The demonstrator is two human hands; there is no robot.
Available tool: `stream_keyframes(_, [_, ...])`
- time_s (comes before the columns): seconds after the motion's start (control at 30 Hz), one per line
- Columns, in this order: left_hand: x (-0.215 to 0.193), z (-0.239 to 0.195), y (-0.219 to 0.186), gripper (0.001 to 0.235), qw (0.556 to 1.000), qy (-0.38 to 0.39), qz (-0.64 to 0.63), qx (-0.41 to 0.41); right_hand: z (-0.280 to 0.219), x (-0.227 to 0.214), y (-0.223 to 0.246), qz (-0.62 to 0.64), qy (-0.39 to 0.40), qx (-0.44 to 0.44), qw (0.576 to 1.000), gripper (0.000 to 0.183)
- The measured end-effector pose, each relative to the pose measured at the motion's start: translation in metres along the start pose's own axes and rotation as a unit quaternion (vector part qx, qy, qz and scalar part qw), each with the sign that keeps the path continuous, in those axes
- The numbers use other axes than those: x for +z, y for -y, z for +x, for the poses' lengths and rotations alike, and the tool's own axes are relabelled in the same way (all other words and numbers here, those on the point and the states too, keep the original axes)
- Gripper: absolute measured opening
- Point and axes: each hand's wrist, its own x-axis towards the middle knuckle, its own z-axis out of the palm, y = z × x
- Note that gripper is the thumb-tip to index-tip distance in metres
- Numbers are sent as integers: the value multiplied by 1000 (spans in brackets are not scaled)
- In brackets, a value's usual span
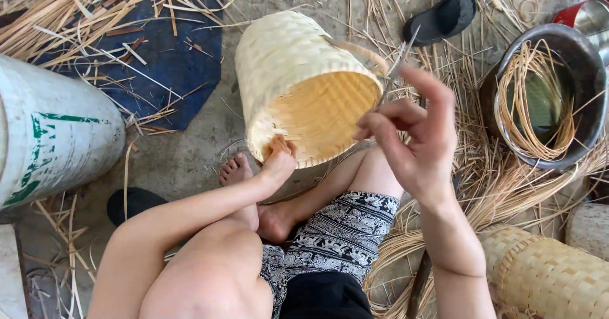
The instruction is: Weaving a bamboo or rattan basket by hand using strips of material.
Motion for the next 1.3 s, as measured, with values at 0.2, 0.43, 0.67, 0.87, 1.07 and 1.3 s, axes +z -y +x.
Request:
stream_keyframes(0.2, [-1,-20,15,51,997,12,-74,-20,-35,4,-53,-111,-64,-19,992,27])
stream_keyframes(0.43, [19,-35,23,68,987,58,-145,-43,-32,100,-172,-201,57,-28,978,13])
stream_keyframes(0.67, [11,-42,29,90,988,34,-148,-32,16,156,-325,-18,112,319,941,15])
stream_keyframes(0.87, [1,-46,34,90,975,-5,-217,-47,12,173,-379,41,96,457,883,14])
stream_keyframes(1.07, [-11,-48,36,92,964,-9,-254,-71,14,171,-363,18,90,456,885,17])
stream_keyframes(1.3, [-11,-46,38,93,978,10,-205,-42,16,174,-384,-21,201,476,856,17])
